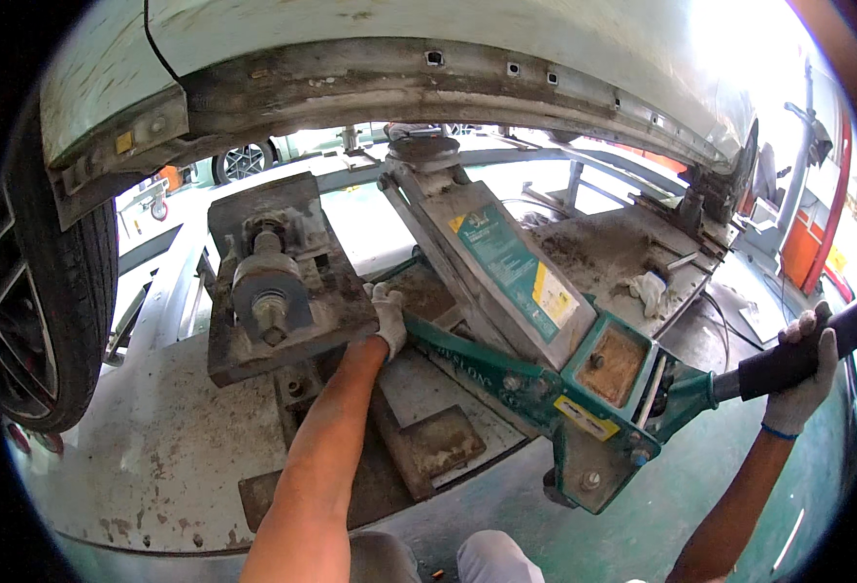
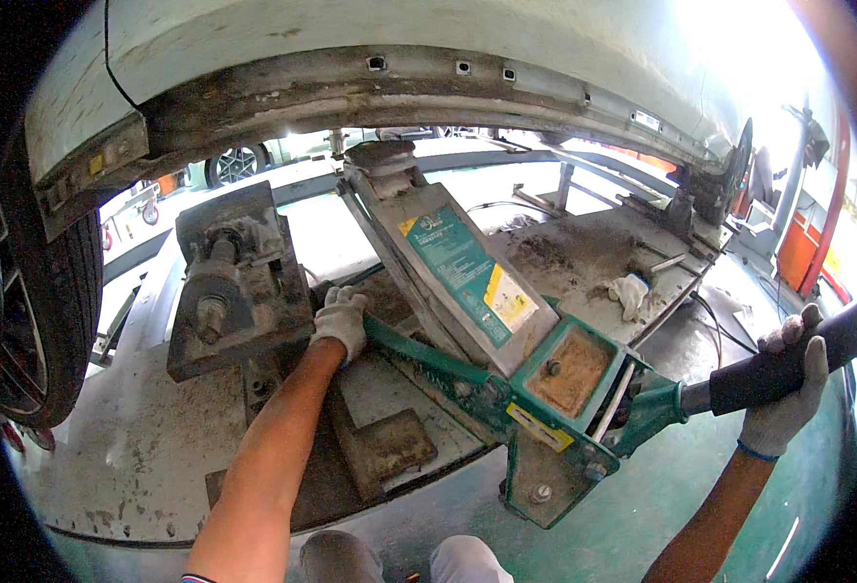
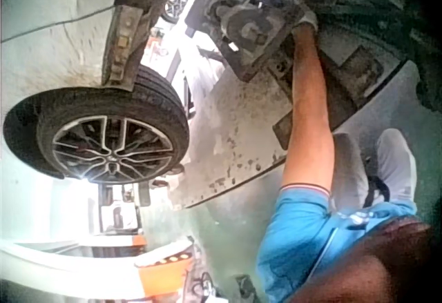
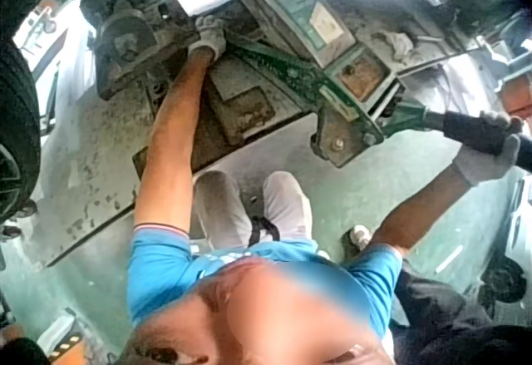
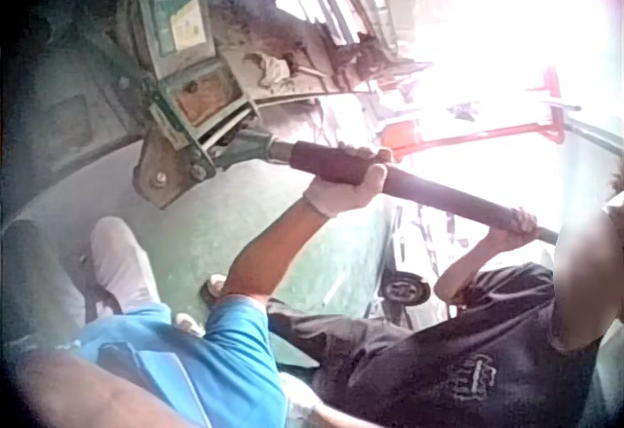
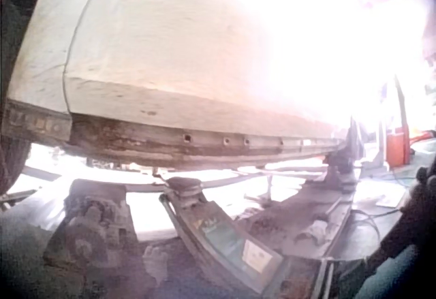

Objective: The person kneels under a raised vehicle and uses a hydraulic floor jack to support a metal frame attached to the suspension. They repeatedly pump the jack handle to raise and lower the frame while stabilizing it with their hands.

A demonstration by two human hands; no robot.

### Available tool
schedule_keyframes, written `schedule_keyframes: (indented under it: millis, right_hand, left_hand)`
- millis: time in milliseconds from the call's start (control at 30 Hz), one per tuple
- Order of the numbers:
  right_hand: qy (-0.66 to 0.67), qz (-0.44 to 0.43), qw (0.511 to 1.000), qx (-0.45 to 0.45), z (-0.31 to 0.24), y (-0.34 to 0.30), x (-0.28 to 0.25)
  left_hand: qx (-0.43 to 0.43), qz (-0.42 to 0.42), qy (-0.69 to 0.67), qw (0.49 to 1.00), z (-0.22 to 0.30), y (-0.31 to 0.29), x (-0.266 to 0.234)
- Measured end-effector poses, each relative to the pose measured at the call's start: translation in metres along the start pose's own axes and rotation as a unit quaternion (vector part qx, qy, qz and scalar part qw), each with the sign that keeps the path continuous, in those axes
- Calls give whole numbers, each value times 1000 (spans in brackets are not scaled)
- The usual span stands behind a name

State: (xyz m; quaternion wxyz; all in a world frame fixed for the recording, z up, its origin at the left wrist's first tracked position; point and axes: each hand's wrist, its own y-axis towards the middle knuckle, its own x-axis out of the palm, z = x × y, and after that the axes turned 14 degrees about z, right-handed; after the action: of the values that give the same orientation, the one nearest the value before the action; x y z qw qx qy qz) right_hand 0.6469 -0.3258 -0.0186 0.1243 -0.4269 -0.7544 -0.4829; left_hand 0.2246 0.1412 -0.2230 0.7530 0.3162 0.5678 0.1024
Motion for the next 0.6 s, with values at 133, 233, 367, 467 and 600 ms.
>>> schedule_keyframes:
  millis: [133,233,367,467,600]
  right_hand:
    - [-31,9,999,-41,1,-3,1]
    - [7,-88,996,6,0,8,-15]
    - [49,-118,991,34,8,14,-30]
    - [51,-159,986,25,16,14,-20]
    - [67,-97,992,42,7,3,-5]
  left_hand:
    - [32,-81,34,996,24,0,-64]
    - [31,-104,35,993,25,-2,-78]
    - [37,-107,34,993,28,0,-78]
    - [26,-80,44,996,26,-7,-81]
    - [37,-73,23,996,24,-4,-70]
